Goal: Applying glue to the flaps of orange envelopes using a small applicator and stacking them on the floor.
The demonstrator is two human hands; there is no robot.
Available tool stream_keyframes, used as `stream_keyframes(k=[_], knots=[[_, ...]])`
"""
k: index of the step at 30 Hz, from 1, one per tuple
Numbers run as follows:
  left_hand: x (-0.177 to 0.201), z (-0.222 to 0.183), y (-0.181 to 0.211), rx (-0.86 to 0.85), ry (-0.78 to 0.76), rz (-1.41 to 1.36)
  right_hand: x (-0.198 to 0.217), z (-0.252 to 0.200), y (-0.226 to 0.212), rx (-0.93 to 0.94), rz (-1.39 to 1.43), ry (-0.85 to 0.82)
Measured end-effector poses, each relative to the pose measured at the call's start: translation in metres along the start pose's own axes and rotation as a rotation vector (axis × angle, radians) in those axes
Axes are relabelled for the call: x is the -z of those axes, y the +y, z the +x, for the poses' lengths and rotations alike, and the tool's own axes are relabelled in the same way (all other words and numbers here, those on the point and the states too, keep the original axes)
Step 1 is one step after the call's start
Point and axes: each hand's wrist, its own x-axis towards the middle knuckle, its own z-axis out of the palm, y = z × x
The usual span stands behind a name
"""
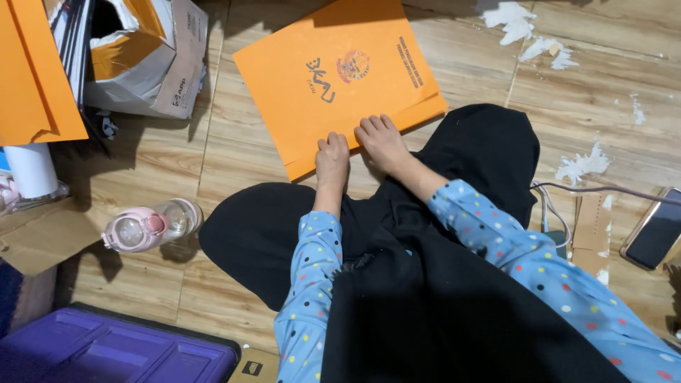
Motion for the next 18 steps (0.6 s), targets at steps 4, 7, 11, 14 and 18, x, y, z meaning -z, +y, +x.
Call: stream_keyframes(k=[4,7,11,14,18], knots=[[0.001,0.001,-0.003,0.025,0.007,0.006,-0.021,0.013,0.01,0.163,-0.233,0.189],[0.001,0.005,-0.008,0.056,-0.061,-0.072,-0.018,0.021,0.016,0.193,-0.221,0.245],[0.0,0.015,-0.017,0.137,-0.296,-0.279,-0.01,0.034,0.021,0.148,-0.151,0.124],[-0.024,0.029,-0.029,0.185,-0.508,-0.504,-0.01,0.049,0.024,0.071,-0.097,-0.093],[-0.047,0.044,-0.032,0.181,-0.723,-0.52,-0.028,0.071,0.025,-0.014,-0.003,-0.328]])
